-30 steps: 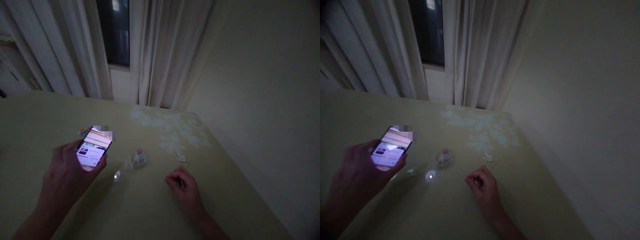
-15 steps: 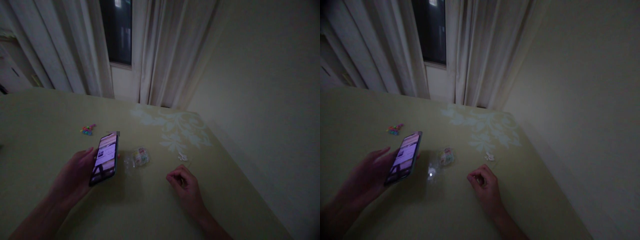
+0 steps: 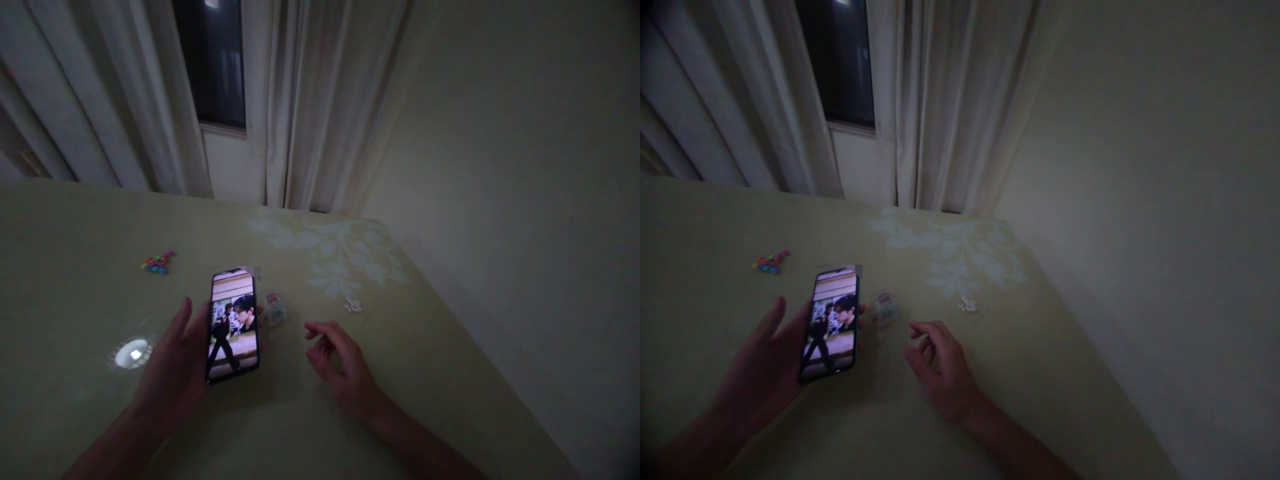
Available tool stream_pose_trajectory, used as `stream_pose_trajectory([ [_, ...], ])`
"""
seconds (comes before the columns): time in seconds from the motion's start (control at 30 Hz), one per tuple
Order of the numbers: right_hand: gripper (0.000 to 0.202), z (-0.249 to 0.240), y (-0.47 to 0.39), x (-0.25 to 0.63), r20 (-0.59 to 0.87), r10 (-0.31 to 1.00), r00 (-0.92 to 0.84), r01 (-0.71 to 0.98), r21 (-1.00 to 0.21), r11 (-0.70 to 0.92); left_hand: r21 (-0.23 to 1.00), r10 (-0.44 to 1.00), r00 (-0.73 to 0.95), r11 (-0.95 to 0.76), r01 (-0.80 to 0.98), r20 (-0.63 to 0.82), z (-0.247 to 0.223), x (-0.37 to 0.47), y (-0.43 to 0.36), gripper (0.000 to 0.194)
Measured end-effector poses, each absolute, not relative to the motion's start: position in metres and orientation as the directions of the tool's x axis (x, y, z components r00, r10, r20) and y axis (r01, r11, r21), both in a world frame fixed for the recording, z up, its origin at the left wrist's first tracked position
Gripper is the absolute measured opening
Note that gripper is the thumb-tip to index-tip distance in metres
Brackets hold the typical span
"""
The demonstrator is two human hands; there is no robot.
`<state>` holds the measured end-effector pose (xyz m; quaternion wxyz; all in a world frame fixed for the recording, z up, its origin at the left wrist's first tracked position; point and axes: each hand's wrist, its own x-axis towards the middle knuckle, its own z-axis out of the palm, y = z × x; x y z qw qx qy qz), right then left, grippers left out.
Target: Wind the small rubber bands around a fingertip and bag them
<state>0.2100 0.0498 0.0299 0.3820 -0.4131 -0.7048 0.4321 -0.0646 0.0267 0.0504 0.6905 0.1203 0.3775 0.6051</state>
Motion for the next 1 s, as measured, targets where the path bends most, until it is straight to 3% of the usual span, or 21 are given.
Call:
stream_pose_trajectory([
  [0.1,0.052,0.044,0.054,0.180,0.066,0.879,-0.473,0.144,-0.978,0.151,0.631,0.924,0.013,0.271,-0.727,-0.382,0.058,-0.054,0.023,0.061],
  [0.2,0.055,0.052,0.068,0.145,0.079,0.841,-0.536,0.059,-0.990,0.130,0.625,0.938,0.035,0.257,-0.737,-0.344,0.061,-0.047,0.020,0.064],
  [0.4,0.032,0.053,0.083,0.111,0.132,0.846,-0.517,0.092,-0.974,0.208,0.625,0.959,0.003,0.186,-0.758,-0.283,0.059,-0.046,0.021,0.068],
  [0.7,0.021,0.047,0.086,0.109,0.128,0.884,-0.449,0.107,-0.975,0.195,0.661,0.967,-0.055,0.129,-0.739,-0.250,0.061,-0.038,0.021,0.050],
  [1.0,0.037,0.040,0.080,0.095,0.168,0.899,-0.404,0.238,-0.930,0.281,0.698,0.961,-0.132,0.080,-0.712,-0.245,0.054,-0.036,0.021,0.052],
])
